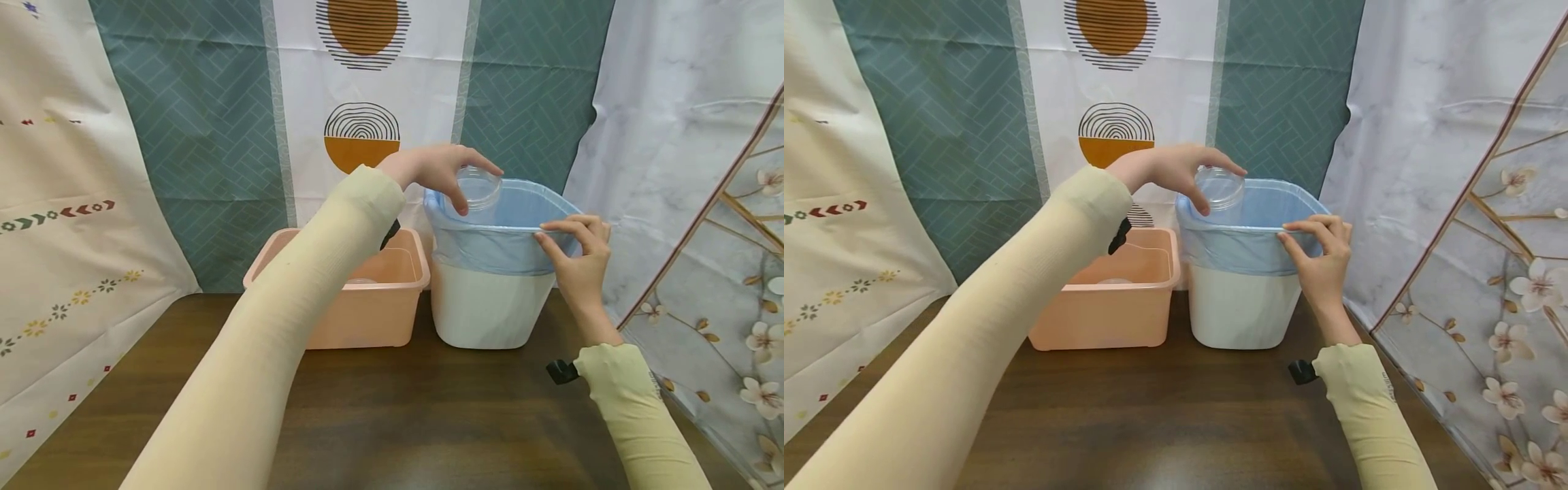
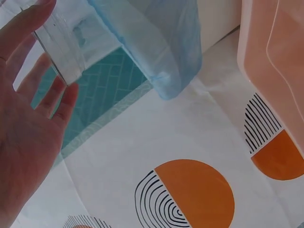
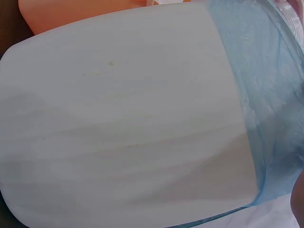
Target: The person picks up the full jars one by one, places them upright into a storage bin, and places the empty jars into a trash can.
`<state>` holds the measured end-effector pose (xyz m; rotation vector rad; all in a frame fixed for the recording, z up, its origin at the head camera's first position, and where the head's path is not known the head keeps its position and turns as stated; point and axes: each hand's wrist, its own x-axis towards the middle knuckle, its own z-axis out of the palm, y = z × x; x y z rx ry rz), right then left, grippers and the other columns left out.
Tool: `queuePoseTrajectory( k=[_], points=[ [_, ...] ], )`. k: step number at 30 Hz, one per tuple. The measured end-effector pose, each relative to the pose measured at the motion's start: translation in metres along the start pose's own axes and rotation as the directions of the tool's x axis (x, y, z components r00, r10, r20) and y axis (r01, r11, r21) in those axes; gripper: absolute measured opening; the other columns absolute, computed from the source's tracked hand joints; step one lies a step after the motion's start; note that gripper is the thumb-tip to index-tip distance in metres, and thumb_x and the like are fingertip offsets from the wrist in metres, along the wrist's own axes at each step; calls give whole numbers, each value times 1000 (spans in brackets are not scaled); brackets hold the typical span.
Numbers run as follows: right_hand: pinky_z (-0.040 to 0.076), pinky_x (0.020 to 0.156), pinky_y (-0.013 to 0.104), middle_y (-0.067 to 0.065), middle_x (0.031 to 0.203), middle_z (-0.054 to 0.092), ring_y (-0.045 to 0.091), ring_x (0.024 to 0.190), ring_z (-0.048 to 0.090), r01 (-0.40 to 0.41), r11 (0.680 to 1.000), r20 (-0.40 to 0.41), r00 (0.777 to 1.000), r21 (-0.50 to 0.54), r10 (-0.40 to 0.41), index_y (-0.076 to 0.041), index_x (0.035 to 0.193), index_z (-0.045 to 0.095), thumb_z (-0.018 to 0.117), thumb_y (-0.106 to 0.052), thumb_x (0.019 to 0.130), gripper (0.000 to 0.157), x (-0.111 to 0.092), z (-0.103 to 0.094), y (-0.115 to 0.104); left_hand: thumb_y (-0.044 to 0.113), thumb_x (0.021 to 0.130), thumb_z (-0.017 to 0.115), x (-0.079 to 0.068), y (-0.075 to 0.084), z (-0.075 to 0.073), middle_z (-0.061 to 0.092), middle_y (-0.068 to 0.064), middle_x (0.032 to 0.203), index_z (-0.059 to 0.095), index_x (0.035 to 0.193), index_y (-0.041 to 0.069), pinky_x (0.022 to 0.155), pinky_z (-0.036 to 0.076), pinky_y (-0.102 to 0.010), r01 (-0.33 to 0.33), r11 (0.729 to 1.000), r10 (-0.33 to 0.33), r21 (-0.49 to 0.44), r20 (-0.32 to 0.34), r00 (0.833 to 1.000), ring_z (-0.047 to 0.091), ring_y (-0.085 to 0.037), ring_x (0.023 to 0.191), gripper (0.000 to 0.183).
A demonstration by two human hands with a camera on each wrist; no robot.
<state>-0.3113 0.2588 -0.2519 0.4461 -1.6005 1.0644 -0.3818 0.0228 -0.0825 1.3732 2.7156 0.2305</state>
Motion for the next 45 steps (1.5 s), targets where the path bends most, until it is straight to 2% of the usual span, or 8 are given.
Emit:
queuePoseTrajectory(
  k=[8,20,33,40,45],
  points=[
    [25,95,20,-24,95,54,-3,96,40,27,1000,9,1000,-1,-27,11,91,72,78,8,77,15,1,-1,-3,21,86,76,3,-2,5,34,9,160,42,150,36,118,35,-37,12,999,-12,-50,-13,1000,29,-16,147,74],
    [25,93,19,-25,94,53,-3,96,40,16,1000,3,1000,-1,-16,11,90,72,77,10,76,15,0,-1,-5,23,86,76,7,-7,11,33,9,161,41,150,37,120,33,-37,17,998,-17,-64,-3,1000,29,-15,148,75],
    [26,94,19,-27,95,53,-2,98,41,11,1000,-2,1000,-8,-11,8,91,74,80,5,76,16,1,-1,13,26,87,76,6,-11,12,33,9,161,39,151,38,120,33,-36,11,998,-11,-58,-1,1000,29,-15,148,75],
    [26,93,19,-26,95,54,-2,99,41,13,1000,-7,1000,1,-13,9,91,73,79,7,76,16,0,0,6,48,86,72,2,-15,16,-1,8,169,10,159,39,126,15,-50,11,1000,-11,-4,-11,1000,-3,-24,157,96],
    [26,94,19,-26,95,54,-2,98,41,9,1000,-7,1000,1,-9,9,91,73,79,6,77,15,0,0,2,47,86,71,-8,-23,24,8,3,169,16,159,33,125,15,-50,-59,997,54,-45,-94,994,5,-23,156,92]
  ],
)
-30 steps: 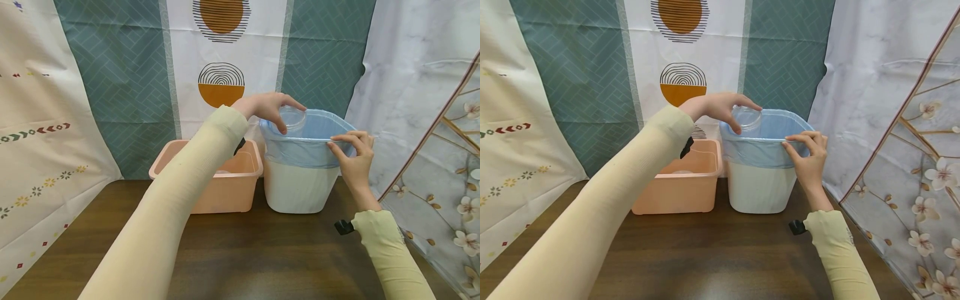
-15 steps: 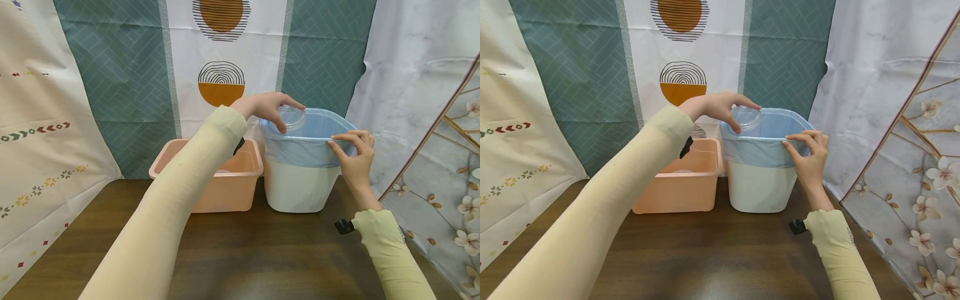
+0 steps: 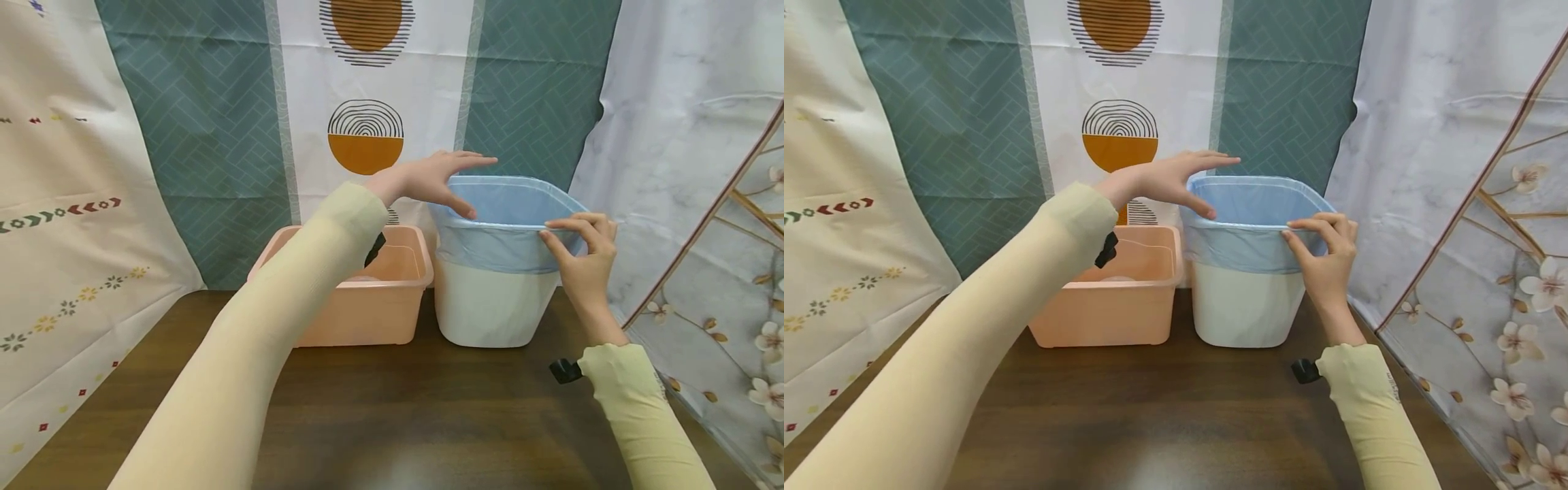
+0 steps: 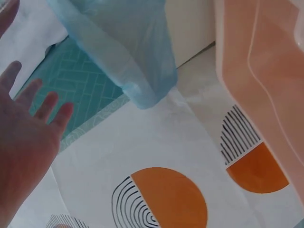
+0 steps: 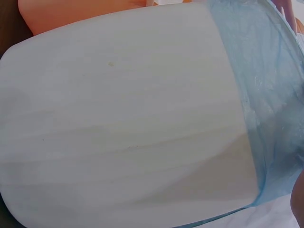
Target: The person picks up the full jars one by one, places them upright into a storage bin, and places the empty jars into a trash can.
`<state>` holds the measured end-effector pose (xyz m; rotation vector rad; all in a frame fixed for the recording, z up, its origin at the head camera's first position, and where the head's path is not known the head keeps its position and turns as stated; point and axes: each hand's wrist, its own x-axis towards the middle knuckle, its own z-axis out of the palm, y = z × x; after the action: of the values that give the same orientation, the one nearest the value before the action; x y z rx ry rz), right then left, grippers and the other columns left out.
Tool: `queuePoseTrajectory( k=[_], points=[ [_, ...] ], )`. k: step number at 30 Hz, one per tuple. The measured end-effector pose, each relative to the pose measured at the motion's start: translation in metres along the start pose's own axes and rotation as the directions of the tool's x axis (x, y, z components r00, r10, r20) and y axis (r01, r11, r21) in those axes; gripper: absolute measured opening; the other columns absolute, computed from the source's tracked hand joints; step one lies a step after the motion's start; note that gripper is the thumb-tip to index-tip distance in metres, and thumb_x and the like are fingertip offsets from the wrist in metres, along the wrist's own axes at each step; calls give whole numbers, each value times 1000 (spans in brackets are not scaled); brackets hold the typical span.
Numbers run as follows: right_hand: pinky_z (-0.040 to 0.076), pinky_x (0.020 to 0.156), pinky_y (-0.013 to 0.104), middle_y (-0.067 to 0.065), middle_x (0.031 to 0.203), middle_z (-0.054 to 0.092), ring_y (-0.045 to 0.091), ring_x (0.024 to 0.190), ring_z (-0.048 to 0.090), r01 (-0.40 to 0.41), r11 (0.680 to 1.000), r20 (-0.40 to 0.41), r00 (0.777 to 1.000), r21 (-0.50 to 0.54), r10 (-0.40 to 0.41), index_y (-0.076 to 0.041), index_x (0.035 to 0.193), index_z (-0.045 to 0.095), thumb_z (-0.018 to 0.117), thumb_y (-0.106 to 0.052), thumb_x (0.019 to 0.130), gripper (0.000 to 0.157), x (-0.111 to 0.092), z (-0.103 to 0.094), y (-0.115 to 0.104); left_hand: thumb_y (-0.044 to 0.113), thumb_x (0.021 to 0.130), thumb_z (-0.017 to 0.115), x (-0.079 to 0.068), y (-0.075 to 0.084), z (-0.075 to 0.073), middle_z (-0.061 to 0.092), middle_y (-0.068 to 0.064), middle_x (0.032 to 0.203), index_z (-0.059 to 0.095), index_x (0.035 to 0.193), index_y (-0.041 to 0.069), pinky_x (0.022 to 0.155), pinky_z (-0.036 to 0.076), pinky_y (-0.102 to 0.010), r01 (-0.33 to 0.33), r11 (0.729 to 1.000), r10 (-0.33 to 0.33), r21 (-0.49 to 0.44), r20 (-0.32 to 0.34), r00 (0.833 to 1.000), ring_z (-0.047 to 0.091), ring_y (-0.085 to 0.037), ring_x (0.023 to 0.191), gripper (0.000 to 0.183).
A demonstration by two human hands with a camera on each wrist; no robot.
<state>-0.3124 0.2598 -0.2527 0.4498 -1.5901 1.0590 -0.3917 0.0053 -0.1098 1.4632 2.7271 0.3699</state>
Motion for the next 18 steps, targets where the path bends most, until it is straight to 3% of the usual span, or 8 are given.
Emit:
queuePoseTrajectory(
  k=[4,10,15,18],
  points=[
    [26,94,19,-26,95,54,-2,98,42,1,1000,1,1000,6,-1,10,91,73,79,5,77,15,-1,1,-6,44,88,71,-12,-5,7,16,0,167,22,158,31,125,14,-50,-33,999,34,16,-54,998,10,-24,155,87],
    [25,96,20,-26,95,54,-2,98,42,-2,1000,-2,1000,-2,2,11,91,72,77,8,77,16,-3,3,-8,42,91,69,-42,-13,23,24,-3,165,27,157,27,124,19,-48,-22,1000,25,21,-141,990,17,-28,152,79],
    [26,96,21,-28,96,53,-4,102,41,-46,997,3,999,-68,46,7,94,74,79,3,77,18,-3,-1,6,38,92,68,-66,-20,37,29,-4,163,32,156,24,123,20,-46,-16,1000,20,19,-231,973,20,-29,150,74],
    [28,95,21,-30,98,52,-6,105,41,-79,989,7,997,-124,81,2,100,75,80,0,79,22,-3,-7,10,35,93,67,-80,-18,46,30,-2,162,35,155,25,121,26,-45,-11,1000,11,-1,-282,959,20,-28,149,70]
  ],
)
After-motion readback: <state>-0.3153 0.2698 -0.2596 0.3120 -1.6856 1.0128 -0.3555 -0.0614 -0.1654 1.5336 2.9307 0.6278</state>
